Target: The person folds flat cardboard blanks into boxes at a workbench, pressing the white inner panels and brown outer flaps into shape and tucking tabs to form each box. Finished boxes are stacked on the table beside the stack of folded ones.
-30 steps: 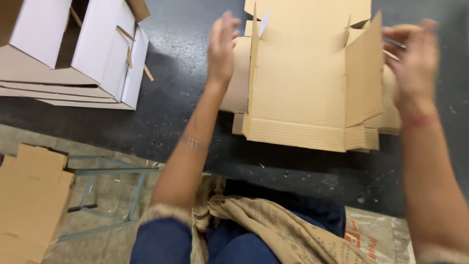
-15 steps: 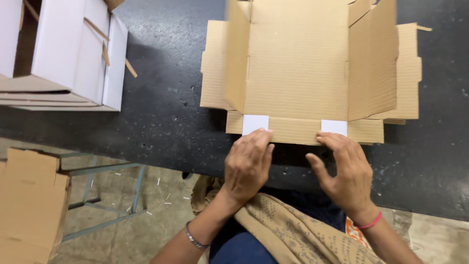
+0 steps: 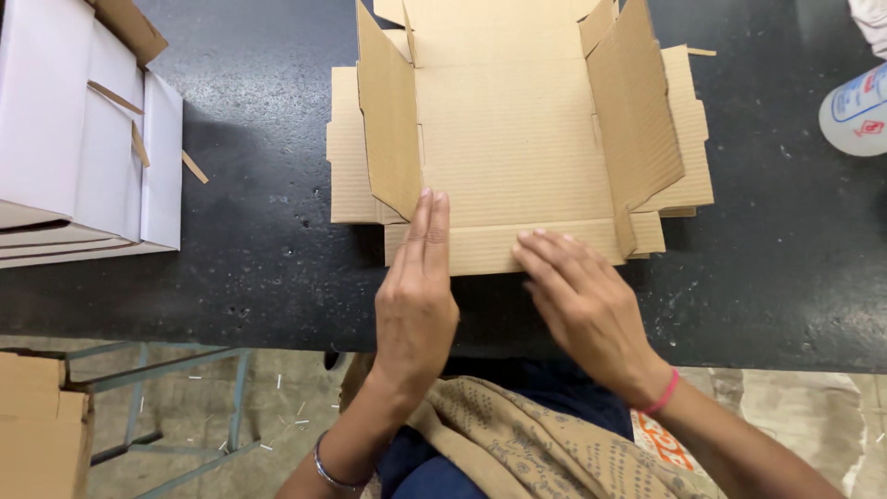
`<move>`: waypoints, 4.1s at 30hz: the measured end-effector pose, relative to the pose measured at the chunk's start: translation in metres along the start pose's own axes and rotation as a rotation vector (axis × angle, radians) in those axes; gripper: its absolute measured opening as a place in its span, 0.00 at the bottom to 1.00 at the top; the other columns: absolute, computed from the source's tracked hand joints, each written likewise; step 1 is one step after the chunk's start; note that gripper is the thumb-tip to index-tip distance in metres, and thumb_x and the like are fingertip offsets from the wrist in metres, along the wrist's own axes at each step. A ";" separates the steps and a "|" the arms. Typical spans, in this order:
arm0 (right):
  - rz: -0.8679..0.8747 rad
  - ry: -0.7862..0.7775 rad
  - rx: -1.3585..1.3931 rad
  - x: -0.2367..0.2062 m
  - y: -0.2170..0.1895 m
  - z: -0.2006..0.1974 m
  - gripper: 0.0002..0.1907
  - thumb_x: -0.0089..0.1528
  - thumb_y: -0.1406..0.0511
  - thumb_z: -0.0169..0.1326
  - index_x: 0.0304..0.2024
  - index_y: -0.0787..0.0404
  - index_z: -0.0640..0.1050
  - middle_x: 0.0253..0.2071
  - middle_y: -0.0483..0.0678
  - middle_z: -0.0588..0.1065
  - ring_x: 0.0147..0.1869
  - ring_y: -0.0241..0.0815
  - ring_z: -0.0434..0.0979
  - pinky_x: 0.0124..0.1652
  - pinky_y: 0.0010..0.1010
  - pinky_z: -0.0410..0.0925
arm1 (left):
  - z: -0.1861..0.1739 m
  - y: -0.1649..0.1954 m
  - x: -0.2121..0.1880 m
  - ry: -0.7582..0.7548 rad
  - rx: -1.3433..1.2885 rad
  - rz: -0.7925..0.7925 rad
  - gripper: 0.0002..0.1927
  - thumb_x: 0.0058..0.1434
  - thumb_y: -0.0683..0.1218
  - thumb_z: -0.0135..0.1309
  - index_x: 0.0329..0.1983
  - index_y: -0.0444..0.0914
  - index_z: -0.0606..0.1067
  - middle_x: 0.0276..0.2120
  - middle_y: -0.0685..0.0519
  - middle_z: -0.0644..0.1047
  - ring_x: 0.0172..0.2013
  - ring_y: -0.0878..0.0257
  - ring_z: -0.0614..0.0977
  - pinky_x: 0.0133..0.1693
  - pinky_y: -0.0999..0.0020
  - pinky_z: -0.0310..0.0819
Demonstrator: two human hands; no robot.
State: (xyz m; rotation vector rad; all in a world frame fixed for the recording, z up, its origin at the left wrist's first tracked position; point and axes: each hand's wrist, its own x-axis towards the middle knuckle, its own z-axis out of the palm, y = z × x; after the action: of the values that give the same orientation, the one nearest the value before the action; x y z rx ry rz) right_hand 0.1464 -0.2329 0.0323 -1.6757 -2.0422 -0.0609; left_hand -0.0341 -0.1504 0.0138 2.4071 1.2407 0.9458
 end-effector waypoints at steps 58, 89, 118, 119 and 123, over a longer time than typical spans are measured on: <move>0.665 -0.217 0.620 0.139 0.259 0.026 0.24 0.71 0.69 0.46 0.70 0.58 0.74 0.37 0.53 0.69 0.36 0.40 0.68 0.40 0.34 0.71 | 0.134 -0.138 0.202 0.170 -0.815 -0.448 0.46 0.66 0.75 0.25 0.54 0.36 0.79 0.48 0.43 0.80 0.50 0.54 0.82 0.53 0.63 0.74; 0.027 -0.041 -0.001 0.033 0.071 0.010 0.10 0.56 0.68 0.60 0.41 0.54 0.82 0.37 0.44 0.79 0.42 0.47 0.77 0.44 0.38 0.68 | 0.118 -0.121 0.164 0.197 -0.994 -0.483 0.31 0.74 0.66 0.39 0.44 0.34 0.76 0.32 0.52 0.72 0.36 0.61 0.72 0.41 0.62 0.68; -0.037 -0.139 0.043 0.045 0.056 0.012 0.06 0.58 0.68 0.55 0.38 0.59 0.78 0.37 0.49 0.78 0.44 0.52 0.77 0.45 0.43 0.67 | 0.104 -0.091 0.151 -0.069 -0.039 -0.236 0.41 0.50 0.52 0.73 0.55 0.26 0.64 0.51 0.34 0.70 0.50 0.37 0.75 0.46 0.50 0.77; -0.055 -0.128 0.030 0.045 0.055 0.014 0.06 0.57 0.68 0.55 0.38 0.59 0.78 0.37 0.48 0.78 0.45 0.51 0.77 0.45 0.42 0.67 | 0.103 -0.089 0.149 -0.097 0.057 -0.252 0.38 0.50 0.53 0.72 0.52 0.27 0.65 0.51 0.34 0.69 0.51 0.36 0.75 0.45 0.50 0.77; -0.041 -0.145 -0.037 0.043 0.054 0.017 0.04 0.60 0.67 0.56 0.37 0.57 0.78 0.34 0.47 0.76 0.43 0.49 0.76 0.44 0.41 0.66 | 0.097 -0.082 0.152 -0.351 0.119 -0.420 0.32 0.53 0.43 0.62 0.55 0.26 0.61 0.54 0.33 0.70 0.48 0.38 0.80 0.47 0.50 0.77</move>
State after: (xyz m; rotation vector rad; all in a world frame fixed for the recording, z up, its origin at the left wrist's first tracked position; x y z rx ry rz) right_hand 0.1859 -0.1749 0.0197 -1.7053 -2.1942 0.0100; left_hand 0.0428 0.0256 -0.0354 2.1378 1.6002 0.3221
